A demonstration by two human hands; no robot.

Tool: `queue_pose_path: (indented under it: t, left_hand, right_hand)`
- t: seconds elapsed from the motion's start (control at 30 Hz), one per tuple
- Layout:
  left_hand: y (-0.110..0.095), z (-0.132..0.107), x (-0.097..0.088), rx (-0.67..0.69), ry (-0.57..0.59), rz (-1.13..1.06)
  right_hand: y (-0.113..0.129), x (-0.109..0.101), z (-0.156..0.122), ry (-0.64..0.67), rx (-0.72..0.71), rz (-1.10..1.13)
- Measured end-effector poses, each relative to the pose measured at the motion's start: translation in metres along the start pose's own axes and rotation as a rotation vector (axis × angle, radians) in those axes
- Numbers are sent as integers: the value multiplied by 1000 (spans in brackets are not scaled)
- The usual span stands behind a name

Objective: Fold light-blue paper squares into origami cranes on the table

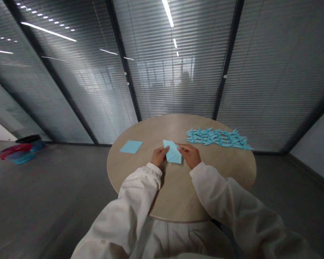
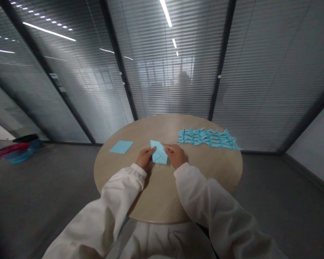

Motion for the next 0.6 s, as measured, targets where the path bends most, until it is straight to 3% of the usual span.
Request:
queue_pose_path:
  t: [0.13, 0.4, 0.6]
  left_hand:
    - [-3, -2, 1, -11, -17, -28]
    - [-9, -6, 5, -22, -23, -66]
    - [-2, -2, 2, -24, -21, -95]
  right_hand:
    - [9, -1, -1, 13, -90, -62]
    - [14, 3, -1, 91, -106, -16]
    - [12, 2, -1, 65, -145, -86]
Point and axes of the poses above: each hand's wrist, its own z-axis towards the middle knuckle, its own x-axis out of the palm, y = z × x, the point moved 6 cm from there along z, towards the middle knuckle, and after that the axes turned 1 degree about y, right-handed, at the moved point
